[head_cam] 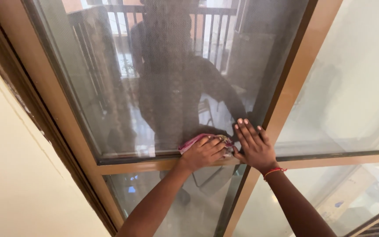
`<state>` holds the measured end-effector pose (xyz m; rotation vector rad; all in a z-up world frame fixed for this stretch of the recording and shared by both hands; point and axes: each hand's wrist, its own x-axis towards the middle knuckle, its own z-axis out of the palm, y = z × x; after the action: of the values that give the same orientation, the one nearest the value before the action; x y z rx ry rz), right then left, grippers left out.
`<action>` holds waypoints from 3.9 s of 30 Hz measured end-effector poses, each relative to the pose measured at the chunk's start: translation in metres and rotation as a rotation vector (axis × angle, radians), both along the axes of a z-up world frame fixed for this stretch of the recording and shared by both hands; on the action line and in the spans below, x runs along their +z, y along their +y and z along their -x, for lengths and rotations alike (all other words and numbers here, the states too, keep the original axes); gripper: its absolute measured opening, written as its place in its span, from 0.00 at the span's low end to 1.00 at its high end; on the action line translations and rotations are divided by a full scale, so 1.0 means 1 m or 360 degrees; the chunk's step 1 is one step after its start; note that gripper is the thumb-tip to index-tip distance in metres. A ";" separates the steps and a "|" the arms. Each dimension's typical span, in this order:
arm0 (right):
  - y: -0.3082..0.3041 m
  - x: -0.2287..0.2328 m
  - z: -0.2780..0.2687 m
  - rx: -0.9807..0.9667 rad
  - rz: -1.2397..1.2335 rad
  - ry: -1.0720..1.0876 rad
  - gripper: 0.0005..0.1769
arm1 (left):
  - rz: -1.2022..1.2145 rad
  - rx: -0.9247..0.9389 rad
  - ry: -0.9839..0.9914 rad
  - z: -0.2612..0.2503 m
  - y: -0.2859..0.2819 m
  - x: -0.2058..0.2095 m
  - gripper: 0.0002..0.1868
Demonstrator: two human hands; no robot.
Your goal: The person wipes a large glass window pane using a small patterned cloth. They systematically clean the surface with circular and vertical motions, moving from the upper sections down to the lower frame. The person uses their left hand to hold the cloth and their right hand to stabilize against the glass.
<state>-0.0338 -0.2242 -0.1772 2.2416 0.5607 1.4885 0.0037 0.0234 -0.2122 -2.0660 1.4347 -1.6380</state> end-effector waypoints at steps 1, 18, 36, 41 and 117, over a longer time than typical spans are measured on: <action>0.000 0.000 0.001 -0.0011 -0.0002 0.0001 0.37 | 0.0015 0.0000 -0.0028 0.000 0.000 -0.001 0.14; -0.003 -0.005 -0.004 0.0103 -0.0057 0.0008 0.38 | 0.0234 0.0139 0.0118 0.026 -0.033 0.035 0.14; 0.001 0.001 0.003 0.0088 -0.0061 -0.0107 0.33 | -0.0295 -0.0019 0.0083 0.021 0.086 0.031 0.16; 0.003 -0.001 0.001 0.0051 -0.0050 -0.0106 0.35 | -0.0187 0.0059 0.0029 0.023 0.071 0.024 0.15; 0.033 0.013 0.035 -0.0465 -0.0184 0.0537 0.51 | 0.0965 0.0322 -0.0180 0.025 0.146 0.200 0.14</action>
<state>-0.0692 -0.1916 -0.1643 2.5542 0.2286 1.0312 -0.0209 0.1693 -0.0119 -2.2465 0.7099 -2.2485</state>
